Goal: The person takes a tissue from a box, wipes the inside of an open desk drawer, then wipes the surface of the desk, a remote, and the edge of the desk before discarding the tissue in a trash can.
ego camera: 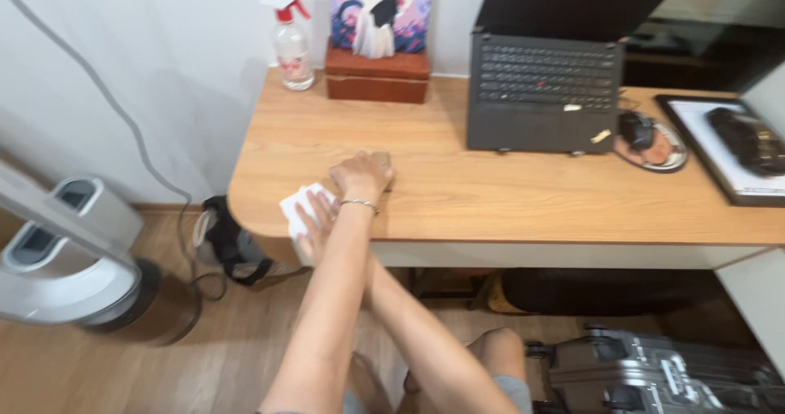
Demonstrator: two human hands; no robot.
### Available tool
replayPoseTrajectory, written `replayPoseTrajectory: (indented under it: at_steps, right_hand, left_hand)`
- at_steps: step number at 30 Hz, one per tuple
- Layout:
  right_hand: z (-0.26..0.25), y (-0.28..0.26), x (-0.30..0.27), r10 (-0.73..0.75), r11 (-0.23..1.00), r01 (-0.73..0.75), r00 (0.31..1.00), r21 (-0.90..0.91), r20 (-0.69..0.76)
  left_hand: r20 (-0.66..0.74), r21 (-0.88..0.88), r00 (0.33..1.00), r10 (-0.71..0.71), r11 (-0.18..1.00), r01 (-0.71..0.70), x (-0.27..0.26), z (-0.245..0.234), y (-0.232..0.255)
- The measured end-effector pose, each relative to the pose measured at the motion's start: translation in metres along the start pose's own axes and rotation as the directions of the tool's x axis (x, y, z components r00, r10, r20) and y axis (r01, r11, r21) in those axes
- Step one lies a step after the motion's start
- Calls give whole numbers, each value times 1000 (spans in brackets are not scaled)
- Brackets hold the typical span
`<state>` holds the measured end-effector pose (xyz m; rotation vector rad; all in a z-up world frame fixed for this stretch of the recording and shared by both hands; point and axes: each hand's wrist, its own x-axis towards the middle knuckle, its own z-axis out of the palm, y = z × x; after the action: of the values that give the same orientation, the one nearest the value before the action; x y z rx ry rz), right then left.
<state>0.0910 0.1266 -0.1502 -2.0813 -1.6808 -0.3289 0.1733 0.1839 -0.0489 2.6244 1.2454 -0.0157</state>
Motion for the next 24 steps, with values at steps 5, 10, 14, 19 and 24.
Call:
replayPoseTrajectory:
  at_steps: [5,10,14,19,24]
  right_hand:
    - [-22,2,-20,-48,979,57,998,197,-50]
    - [-26,22,2,-29,973,9,996,230,81]
    - [-47,59,38,73,995,-100,877,31,475]
    - [-77,108,86,292,956,-241,771,-164,565]
    - [-60,169,120,396,914,-382,757,-140,519]
  left_hand:
    - [-6,118,998,67,991,-66,16,19,11]
    - [-147,15,988,52,999,-50,51,19,-3]
    - [-270,-58,961,61,995,-79,67,-16,-46]
    - [-239,-131,971,29,989,-62,53,-46,-101]
    - [-125,-54,992,6,998,-12,45,-37,-116]
